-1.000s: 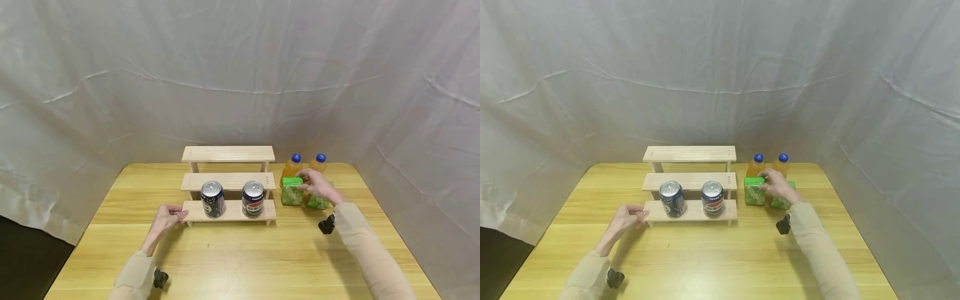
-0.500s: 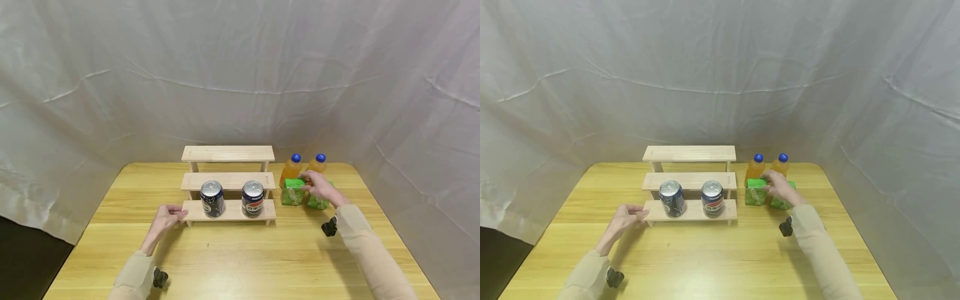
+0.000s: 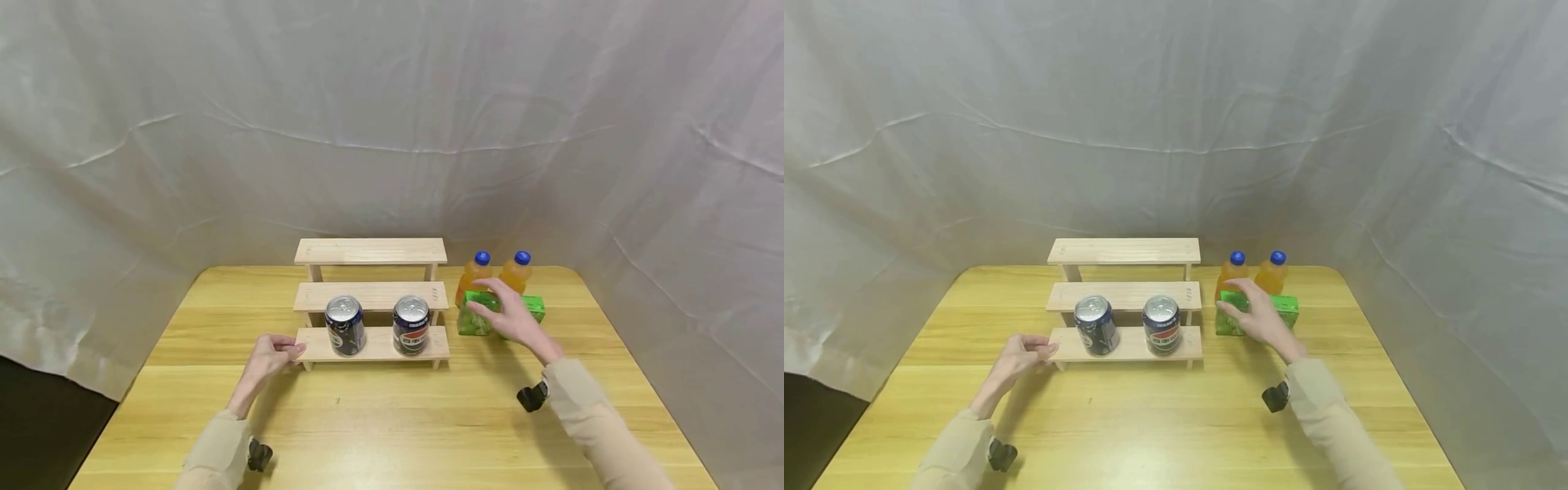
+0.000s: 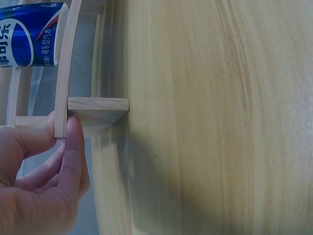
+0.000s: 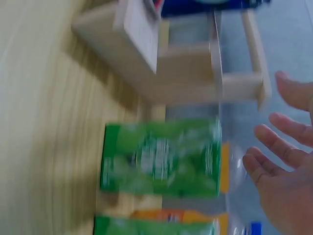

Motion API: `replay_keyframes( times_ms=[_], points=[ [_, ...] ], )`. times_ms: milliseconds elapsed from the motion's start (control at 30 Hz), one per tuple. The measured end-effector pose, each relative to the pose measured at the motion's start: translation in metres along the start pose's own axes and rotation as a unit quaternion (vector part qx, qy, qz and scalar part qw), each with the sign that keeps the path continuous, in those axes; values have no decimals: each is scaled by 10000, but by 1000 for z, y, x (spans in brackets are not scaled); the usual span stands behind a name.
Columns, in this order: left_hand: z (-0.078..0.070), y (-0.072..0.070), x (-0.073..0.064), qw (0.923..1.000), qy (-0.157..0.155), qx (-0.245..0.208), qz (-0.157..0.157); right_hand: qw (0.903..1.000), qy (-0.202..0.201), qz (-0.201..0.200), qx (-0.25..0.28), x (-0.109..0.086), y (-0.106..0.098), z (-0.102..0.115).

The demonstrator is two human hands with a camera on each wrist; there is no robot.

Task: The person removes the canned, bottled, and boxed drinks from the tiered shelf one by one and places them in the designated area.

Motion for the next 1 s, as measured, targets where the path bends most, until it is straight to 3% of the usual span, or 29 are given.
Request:
replay_keyframes(
  times_ms=[233,400,700,1000],
  points=[
    [0,-1,-1,10000,28,-18,-12,9982,-131,362,469,7,28,35],
    [-1,-1,-1,9999,108,44,-38,9956,-216,588,701,13,47,49],
    [1,-1,0,10000,56,25,-48,9944,-342,497,863,22,64,63],
    [0,-1,-1,9999,72,71,-61,9956,-478,382,703,26,72,66]
  ],
)
Point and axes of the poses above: each hand's wrist, its own x-axis towards the middle knuckle, its own y-axis out of the palm, z = x × y, the point moved 5 cm from there along x, towards the middle knuckle, and after that the axes turned 11 degrees about z, right-handed, at the moved point
